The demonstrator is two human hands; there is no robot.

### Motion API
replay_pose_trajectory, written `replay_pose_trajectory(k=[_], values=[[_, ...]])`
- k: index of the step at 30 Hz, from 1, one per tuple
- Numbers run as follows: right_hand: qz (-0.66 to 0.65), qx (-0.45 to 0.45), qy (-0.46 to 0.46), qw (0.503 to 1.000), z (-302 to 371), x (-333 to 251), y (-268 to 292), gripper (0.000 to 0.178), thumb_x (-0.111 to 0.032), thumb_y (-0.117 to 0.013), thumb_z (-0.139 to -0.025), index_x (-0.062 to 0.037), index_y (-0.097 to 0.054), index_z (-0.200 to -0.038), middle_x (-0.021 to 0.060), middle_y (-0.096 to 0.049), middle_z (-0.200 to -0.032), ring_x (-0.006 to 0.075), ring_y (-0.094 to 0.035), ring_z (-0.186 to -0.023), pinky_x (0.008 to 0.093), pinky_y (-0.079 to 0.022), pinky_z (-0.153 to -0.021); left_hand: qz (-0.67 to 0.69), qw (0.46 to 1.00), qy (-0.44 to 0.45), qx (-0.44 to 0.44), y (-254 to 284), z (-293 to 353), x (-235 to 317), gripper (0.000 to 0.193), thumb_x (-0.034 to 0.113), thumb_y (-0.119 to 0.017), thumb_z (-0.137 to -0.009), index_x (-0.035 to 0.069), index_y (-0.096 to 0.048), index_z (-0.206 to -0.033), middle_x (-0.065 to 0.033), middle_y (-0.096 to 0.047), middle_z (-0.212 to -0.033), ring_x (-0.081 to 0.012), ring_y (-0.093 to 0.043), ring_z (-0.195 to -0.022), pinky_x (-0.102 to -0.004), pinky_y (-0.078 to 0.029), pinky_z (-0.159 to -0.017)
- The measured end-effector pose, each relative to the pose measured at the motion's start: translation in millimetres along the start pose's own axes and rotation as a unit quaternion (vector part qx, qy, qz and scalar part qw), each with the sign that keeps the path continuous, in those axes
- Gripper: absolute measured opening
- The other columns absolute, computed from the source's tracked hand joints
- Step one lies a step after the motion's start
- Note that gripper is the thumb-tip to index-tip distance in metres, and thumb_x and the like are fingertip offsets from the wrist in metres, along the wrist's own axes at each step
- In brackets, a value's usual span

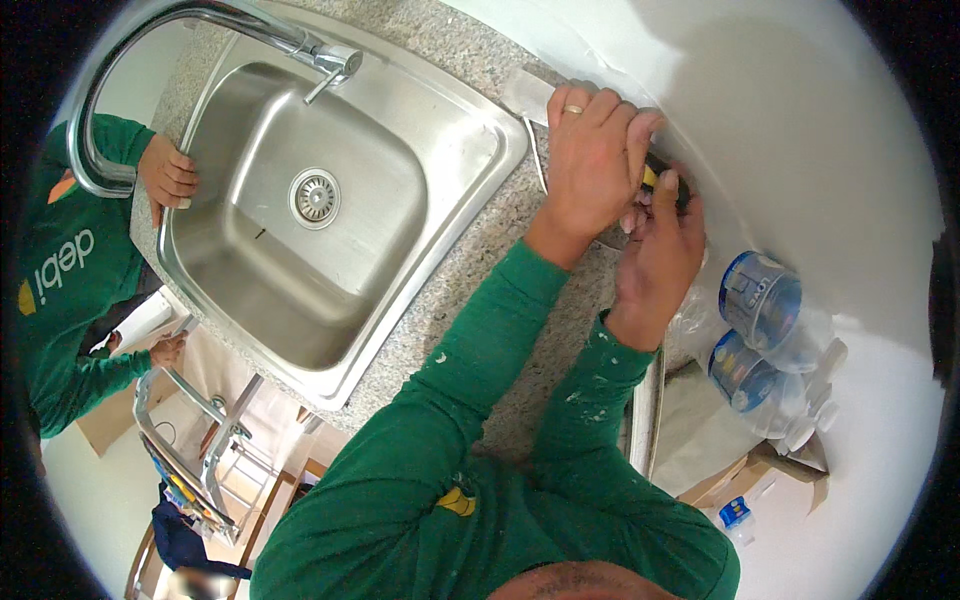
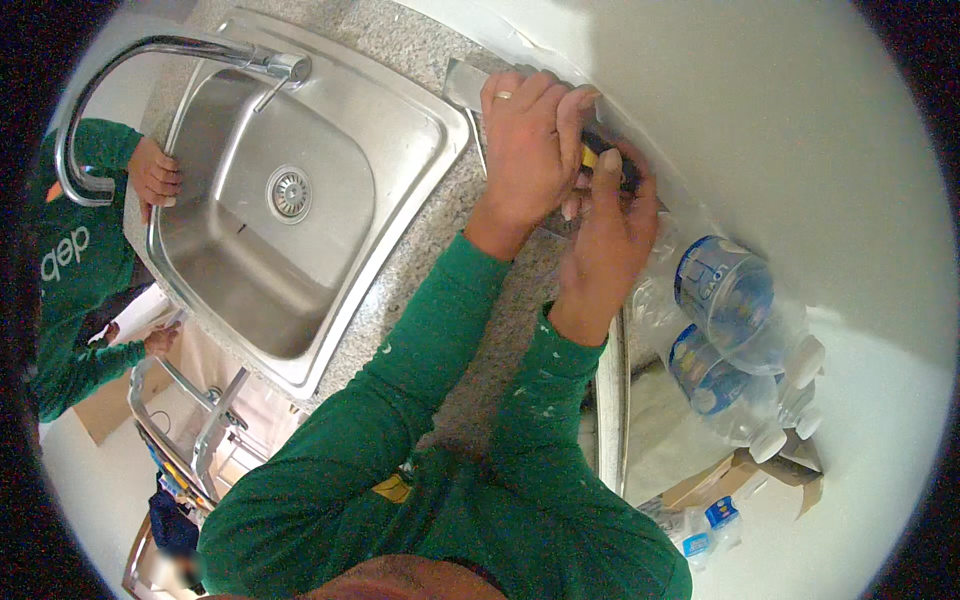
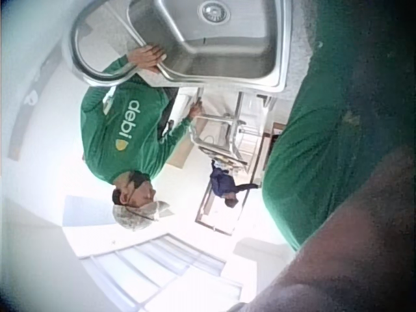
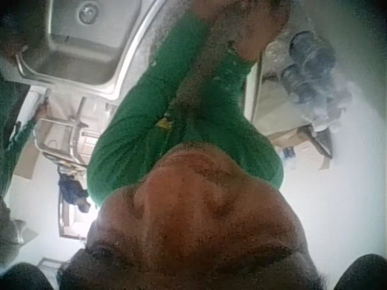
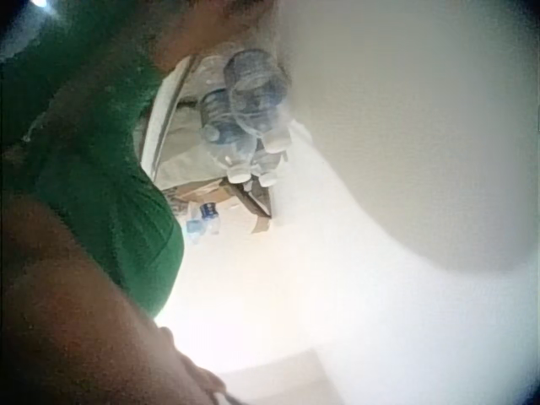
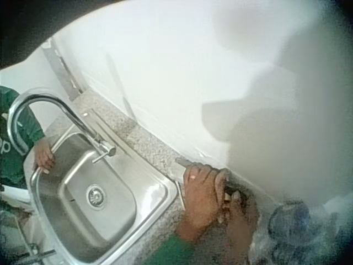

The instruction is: The person positions a stainless steel sink into a countertop cutout and uses a utility knife to trim excess material around the sink edges. The person repeatedly adjusts the sink and scrapes the countertop perimeter to fit the sink flush.

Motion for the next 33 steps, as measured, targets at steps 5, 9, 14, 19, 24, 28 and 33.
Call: replay_pose_trajectory(k=[5,9,14,19,24,28,33], values=[[-0.031,0.073,-0.012,0.997,-2.1,11.5,-5.8,0.034,-0.027,-0.067,-0.109,0.0002,-0.063,-0.128,0.0058,-0.068,-0.099,0.0110,-0.057,-0.077,0.0283,-0.042,-0.061,-0.018,0.999,-0.008,-0.032,-3.9,-1.9,1.9,0.024,0.020,-0.056,-0.104,0.012,-0.078,-0.102,-0.0089,-0.067,-0.091,-0.0340,-0.057,-0.096,-0.0522,-0.038,-0.102],[0.065,0.043,0.030,0.997,-16.6,7.9,-10.6,0.033,-0.026,-0.065,-0.111,-0.0004,-0.060,-0.131,0.0066,-0.068,-0.109,0.0111,-0.060,-0.082,0.0284,-0.046,-0.062,-0.023,0.999,0.012,-0.026,-2.4,-7.8,-9.1,0.024,0.018,-0.056,-0.104,0.008,-0.077,-0.099,-0.0121,-0.067,-0.095,-0.0361,-0.058,-0.103,-0.0555,-0.038,-0.106],[0.172,0.059,0.073,0.981,-18.1,6.8,-20.4,0.040,-0.029,-0.067,-0.108,0.0050,-0.061,-0.127,0.0123,-0.070,-0.110,0.0184,-0.064,-0.089,0.0349,-0.053,-0.074,-0.010,1.000,0.003,0.002,1.0,-12.1,-24.3,0.024,0.016,-0.058,-0.103,0.001,-0.074,-0.093,-0.0172,-0.065,-0.093,-0.0421,-0.058,-0.102,-0.0610,-0.041,-0.106],[0.177,0.088,0.121,0.973,-20.5,24.3,8.3,0.046,-0.033,-0.066,-0.106,0.0093,-0.063,-0.123,0.0203,-0.072,-0.113,0.0286,-0.067,-0.098,0.0434,-0.056,-0.088,-0.001,0.999,-0.010,-0.036,-4.8,-3.6,-11.6,0.024,0.016,-0.060,-0.101,0.000,-0.072,-0.088,-0.0199,-0.060,-0.090,-0.0468,-0.057,-0.098,-0.0606,-0.042,-0.107],[0.220,0.094,0.107,0.965,-15.7,15.3,4.8,0.048,-0.037,-0.067,-0.105,0.0090,-0.064,-0.119,0.0229,-0.072,-0.115,0.0324,-0.068,-0.101,0.0446,-0.054,-0.091,-0.033,0.998,-0.024,-0.045,-8.3,-0.2,-9.3,0.024,0.016,-0.060,-0.101,0.001,-0.073,-0.087,-0.0186,-0.062,-0.092,-0.0462,-0.059,-0.098,-0.0627,-0.038,-0.113],[0.192,0.064,0.096,0.975,-21.1,21.8,-15.3,0.049,-0.036,-0.067,-0.104,0.0094,-0.063,-0.122,0.0247,-0.071,-0.117,0.0353,-0.068,-0.101,0.0454,-0.053,-0.095,-0.061,0.997,-0.006,-0.053,-1.9,-11.0,-23.2,0.025,0.018,-0.059,-0.103,0.003,-0.074,-0.089,-0.0147,-0.065,-0.093,-0.0398,-0.062,-0.097,-0.0619,-0.035,-0.119],[0.127,0.080,0.069,0.986,-9.4,-0.2,-9.4,0.041,-0.026,-0.069,-0.105,0.0084,-0.062,-0.125,0.0201,-0.070,-0.116,0.0252,-0.067,-0.097,0.0392,-0.056,-0.084,-0.075,0.997,-0.010,-0.032,-0.7,-5.3,-8.3,0.026,0.019,-0.060,-0.102,0.004,-0.075,-0.088,-0.0129,-0.065,-0.090,-0.0372,-0.062,-0.096,-0.0611,-0.033,-0.121]])
Point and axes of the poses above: each hand's wrist, its own z-axis away from the middle knuckle, its own y-axis out of the back of the hand, x = y × z, the point moved 9 cm from there along -z, towards the middle knuckle
